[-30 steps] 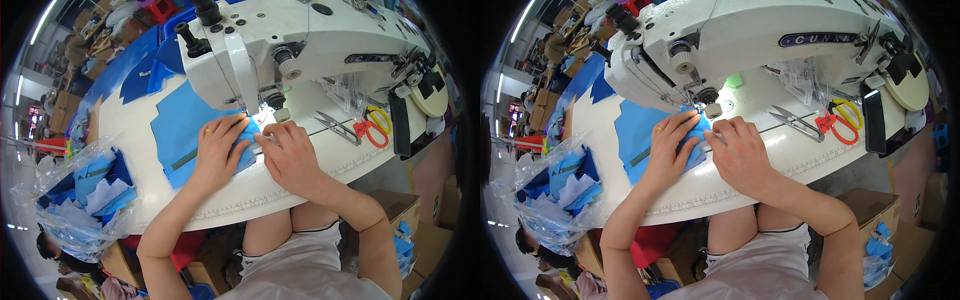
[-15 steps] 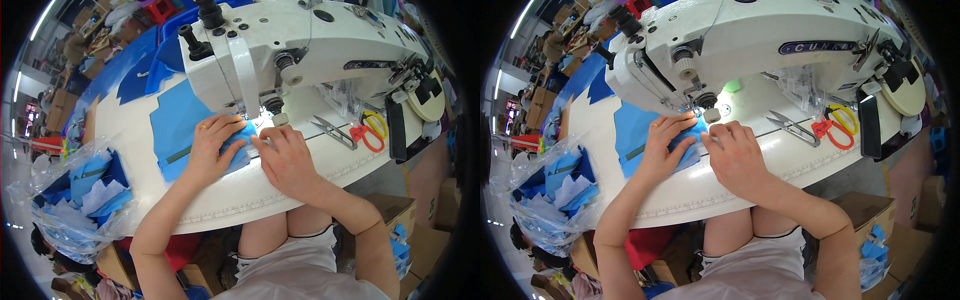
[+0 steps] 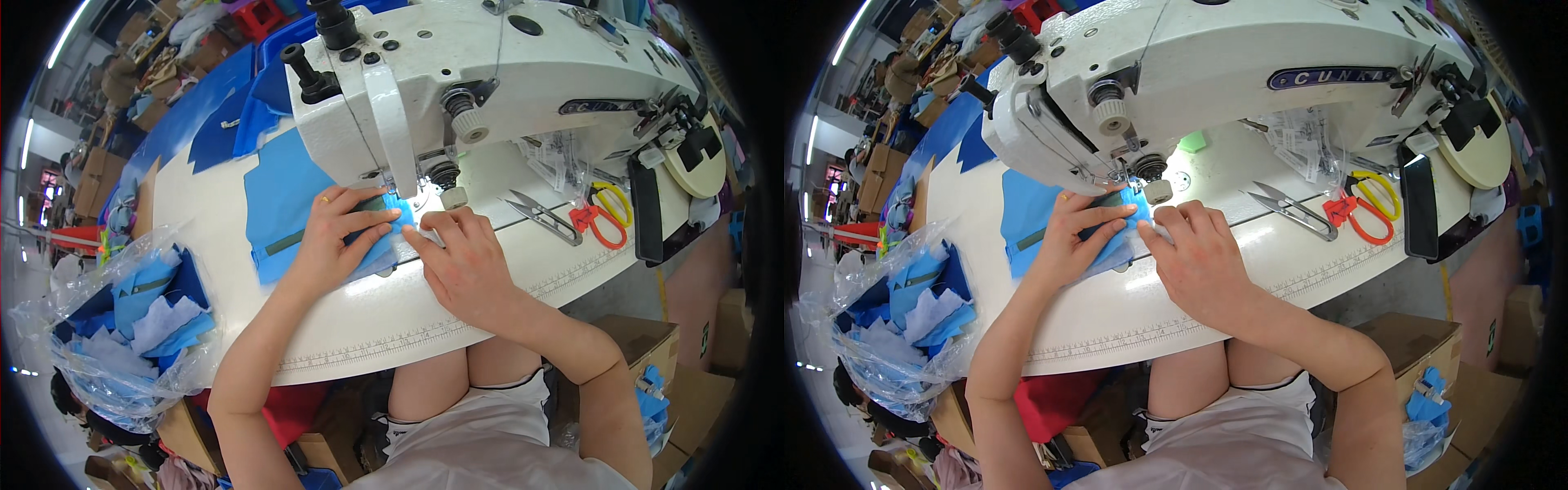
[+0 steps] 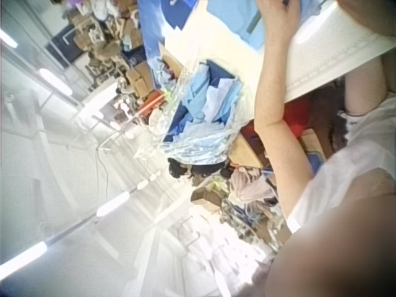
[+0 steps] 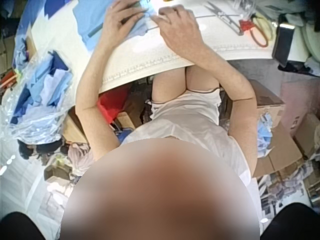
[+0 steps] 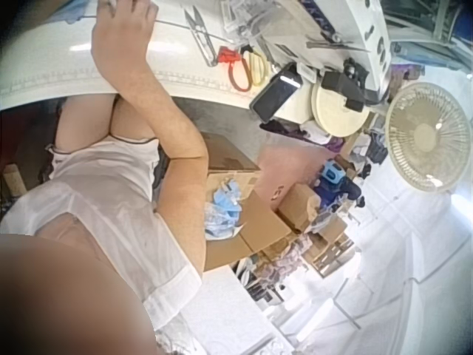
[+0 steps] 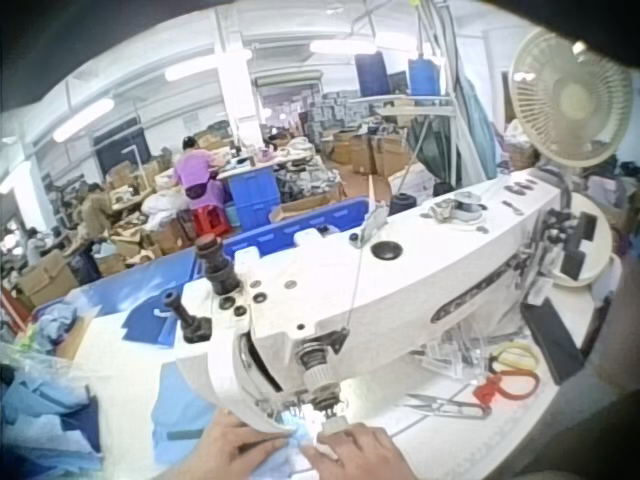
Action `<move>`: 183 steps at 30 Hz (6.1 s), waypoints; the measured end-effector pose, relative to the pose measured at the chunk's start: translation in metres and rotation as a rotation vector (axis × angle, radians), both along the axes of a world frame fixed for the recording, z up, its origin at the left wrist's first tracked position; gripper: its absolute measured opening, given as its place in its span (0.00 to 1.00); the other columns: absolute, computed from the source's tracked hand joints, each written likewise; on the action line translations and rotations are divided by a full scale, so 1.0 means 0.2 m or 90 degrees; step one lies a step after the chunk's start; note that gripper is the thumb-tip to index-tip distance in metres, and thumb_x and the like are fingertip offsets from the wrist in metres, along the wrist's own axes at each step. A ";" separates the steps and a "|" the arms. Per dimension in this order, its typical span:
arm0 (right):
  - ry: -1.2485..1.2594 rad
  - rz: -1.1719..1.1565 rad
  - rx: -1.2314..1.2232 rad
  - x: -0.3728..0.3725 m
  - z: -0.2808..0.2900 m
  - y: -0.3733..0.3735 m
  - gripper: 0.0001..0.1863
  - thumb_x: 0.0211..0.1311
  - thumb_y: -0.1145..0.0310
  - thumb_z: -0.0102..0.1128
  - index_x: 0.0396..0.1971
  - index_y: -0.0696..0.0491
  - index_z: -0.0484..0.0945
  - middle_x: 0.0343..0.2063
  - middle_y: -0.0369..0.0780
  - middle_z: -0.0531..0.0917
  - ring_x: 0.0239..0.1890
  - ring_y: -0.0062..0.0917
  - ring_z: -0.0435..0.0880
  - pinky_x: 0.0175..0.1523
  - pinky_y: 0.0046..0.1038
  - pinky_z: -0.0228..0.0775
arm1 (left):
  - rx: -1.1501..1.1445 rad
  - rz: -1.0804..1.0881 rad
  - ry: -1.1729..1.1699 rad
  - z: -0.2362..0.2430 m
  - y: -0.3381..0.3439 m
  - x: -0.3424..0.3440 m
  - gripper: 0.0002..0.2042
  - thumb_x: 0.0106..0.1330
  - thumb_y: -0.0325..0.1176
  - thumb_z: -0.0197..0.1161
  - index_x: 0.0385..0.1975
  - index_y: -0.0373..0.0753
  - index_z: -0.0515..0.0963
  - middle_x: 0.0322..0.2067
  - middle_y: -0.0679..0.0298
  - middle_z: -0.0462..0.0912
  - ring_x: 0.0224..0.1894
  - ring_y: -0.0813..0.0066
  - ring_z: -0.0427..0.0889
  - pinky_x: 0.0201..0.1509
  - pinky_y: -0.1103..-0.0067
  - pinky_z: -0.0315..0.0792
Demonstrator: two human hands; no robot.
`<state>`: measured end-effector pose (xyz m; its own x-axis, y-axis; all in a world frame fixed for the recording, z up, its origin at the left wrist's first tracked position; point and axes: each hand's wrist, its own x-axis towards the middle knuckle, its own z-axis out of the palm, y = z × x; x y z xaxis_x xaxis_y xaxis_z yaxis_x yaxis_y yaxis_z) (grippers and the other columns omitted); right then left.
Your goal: The person is sewing pieces of fabric using an industrial sewing machine to construct a small bag.
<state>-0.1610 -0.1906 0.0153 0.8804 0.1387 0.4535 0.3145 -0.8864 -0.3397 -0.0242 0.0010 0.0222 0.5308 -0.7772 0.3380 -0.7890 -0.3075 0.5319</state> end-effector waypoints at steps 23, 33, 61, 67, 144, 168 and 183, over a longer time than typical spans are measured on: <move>-0.013 -0.010 -0.030 0.01 0.00 0.01 0.23 0.50 0.74 0.63 0.51 0.56 0.78 0.48 0.39 0.76 0.50 0.33 0.74 0.53 0.35 0.66 | -0.019 -0.007 -0.003 -0.01 0.00 0.06 0.12 0.60 0.31 0.71 0.44 0.46 0.89 0.48 0.62 0.85 0.52 0.62 0.77 0.62 0.68 0.62; -0.021 -0.010 -0.020 0.00 -0.01 0.01 0.23 0.51 0.74 0.63 0.51 0.56 0.79 0.46 0.39 0.76 0.50 0.33 0.74 0.54 0.35 0.66 | -0.005 0.043 -0.002 -0.02 -0.01 0.04 0.12 0.60 0.31 0.71 0.44 0.47 0.89 0.49 0.62 0.84 0.55 0.60 0.77 0.62 0.68 0.61; -0.060 -0.001 -0.008 0.00 -0.03 0.01 0.21 0.51 0.76 0.63 0.49 0.56 0.80 0.46 0.40 0.77 0.49 0.34 0.74 0.53 0.36 0.66 | 0.180 0.211 0.181 0.23 0.31 -0.51 0.31 0.47 0.39 0.83 0.52 0.45 0.77 0.67 0.58 0.66 0.68 0.55 0.63 0.71 0.64 0.58; -0.053 0.082 0.095 -0.01 -0.01 0.01 0.19 0.56 0.71 0.66 0.49 0.56 0.80 0.45 0.40 0.77 0.48 0.33 0.74 0.50 0.35 0.67 | 0.098 0.207 0.136 0.17 0.36 -0.52 0.21 0.56 0.22 0.67 0.51 0.41 0.76 0.63 0.57 0.71 0.66 0.56 0.68 0.69 0.66 0.60; 0.064 -0.006 0.548 -0.05 -0.03 0.16 0.03 0.67 0.76 0.59 0.37 0.58 0.77 0.30 0.43 0.80 0.29 0.32 0.81 0.33 0.29 0.73 | -0.246 0.119 0.499 0.00 0.05 -0.33 0.07 0.63 0.27 0.71 0.38 0.36 0.81 0.35 0.70 0.83 0.40 0.82 0.77 0.48 0.83 0.71; 0.143 -0.017 0.751 -0.02 -0.05 0.14 0.09 0.68 0.69 0.65 0.33 0.59 0.80 0.22 0.29 0.79 0.24 0.07 0.71 0.28 0.14 0.64 | -0.168 0.122 0.537 0.01 0.08 -0.26 0.09 0.63 0.33 0.73 0.37 0.35 0.85 0.32 0.69 0.85 0.37 0.83 0.77 0.43 0.83 0.70; 0.141 -0.051 0.734 -0.02 -0.04 0.15 0.09 0.68 0.69 0.64 0.31 0.59 0.78 0.20 0.30 0.78 0.22 0.09 0.72 0.27 0.16 0.65 | -0.195 0.145 0.498 0.02 0.05 -0.29 0.07 0.67 0.31 0.69 0.38 0.34 0.83 0.32 0.72 0.83 0.36 0.87 0.76 0.41 0.87 0.69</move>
<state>-0.1648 -0.1600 0.0081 0.9433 -0.3131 0.1104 0.1054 -0.0330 -0.9939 -0.0815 0.0105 0.0263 0.8297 -0.5582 -0.0111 -0.0997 -0.1677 0.9808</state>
